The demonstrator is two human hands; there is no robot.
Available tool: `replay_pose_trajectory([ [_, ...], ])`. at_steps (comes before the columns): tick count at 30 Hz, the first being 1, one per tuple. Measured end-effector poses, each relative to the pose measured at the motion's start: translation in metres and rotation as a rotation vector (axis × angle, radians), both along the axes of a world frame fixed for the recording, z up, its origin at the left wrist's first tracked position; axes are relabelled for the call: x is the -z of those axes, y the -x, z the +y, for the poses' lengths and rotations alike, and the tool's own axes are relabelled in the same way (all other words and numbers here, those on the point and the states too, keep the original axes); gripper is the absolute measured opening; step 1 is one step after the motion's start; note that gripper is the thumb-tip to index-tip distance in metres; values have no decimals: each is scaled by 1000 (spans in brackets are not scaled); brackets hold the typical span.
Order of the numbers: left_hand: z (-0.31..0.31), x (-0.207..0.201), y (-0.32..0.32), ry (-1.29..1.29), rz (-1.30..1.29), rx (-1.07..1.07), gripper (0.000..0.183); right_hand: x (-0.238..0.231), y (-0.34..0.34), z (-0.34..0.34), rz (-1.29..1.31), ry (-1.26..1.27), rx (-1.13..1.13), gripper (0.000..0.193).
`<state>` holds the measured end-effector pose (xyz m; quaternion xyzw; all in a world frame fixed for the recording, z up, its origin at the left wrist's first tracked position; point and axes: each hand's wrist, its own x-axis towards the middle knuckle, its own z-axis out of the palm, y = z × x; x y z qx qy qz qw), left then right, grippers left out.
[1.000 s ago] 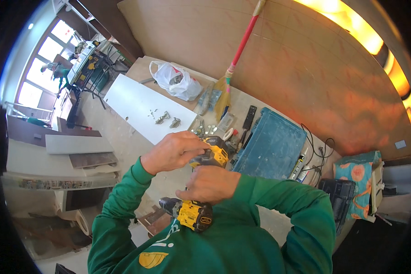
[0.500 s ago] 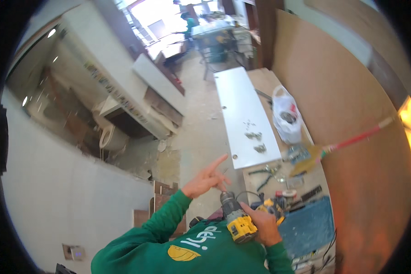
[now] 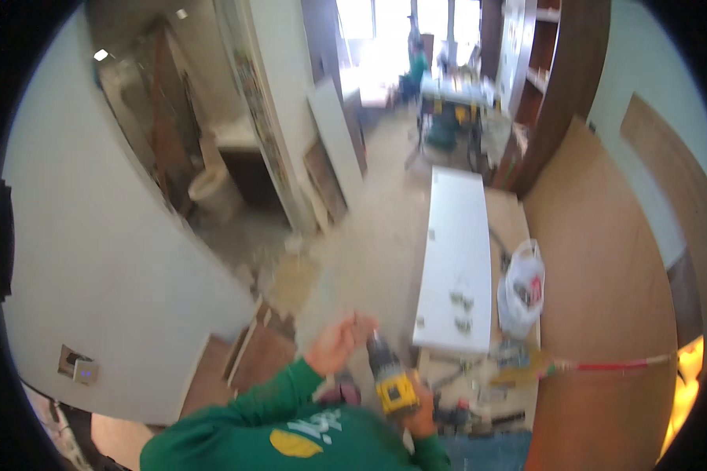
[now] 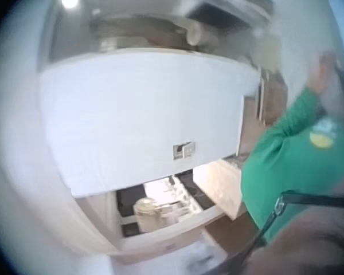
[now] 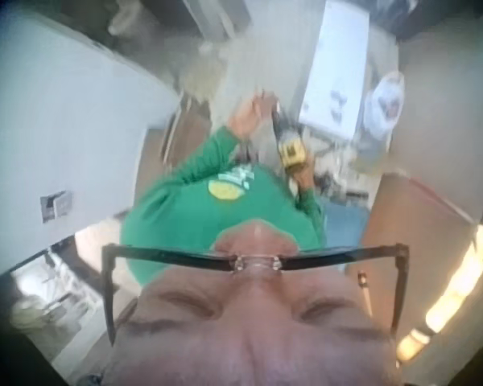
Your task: The person marks positions on a white cabinet door using a metal ruler and pencil, then retrieves a drill from a toolbox. They attach metal hinges to the door using the drill and screws, working on a workbench in a construction environment.
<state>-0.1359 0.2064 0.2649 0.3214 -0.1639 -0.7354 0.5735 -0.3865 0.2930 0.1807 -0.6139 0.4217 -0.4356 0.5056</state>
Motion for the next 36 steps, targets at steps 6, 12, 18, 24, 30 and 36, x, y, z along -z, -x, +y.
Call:
replay_pose_trajectory([
  [6, -49, -36, -46, 21, 183, 9, 23, -42, -63, -49, 182, 59, 83, 49],
  [12, -79, -37, -60, 7, 165, -3, 22, -48, -100, -85, 408, 122, 74, 32],
  [18, -109, -36, -113, 11, 185, -216, 21, -54, -165, -141, 301, 97, -36, 36],
  [24, -119, -60, -143, 62, 27, -464, 20, -46, -205, -178, 347, 20, -233, 40],
  [30, -157, -50, -179, 101, -105, -656, 22, -60, -248, -235, -72, -384, -350, 37],
  [36, -241, -33, -199, 140, -208, -715, 23, -24, -252, -333, 10, -316, -432, 38],
])
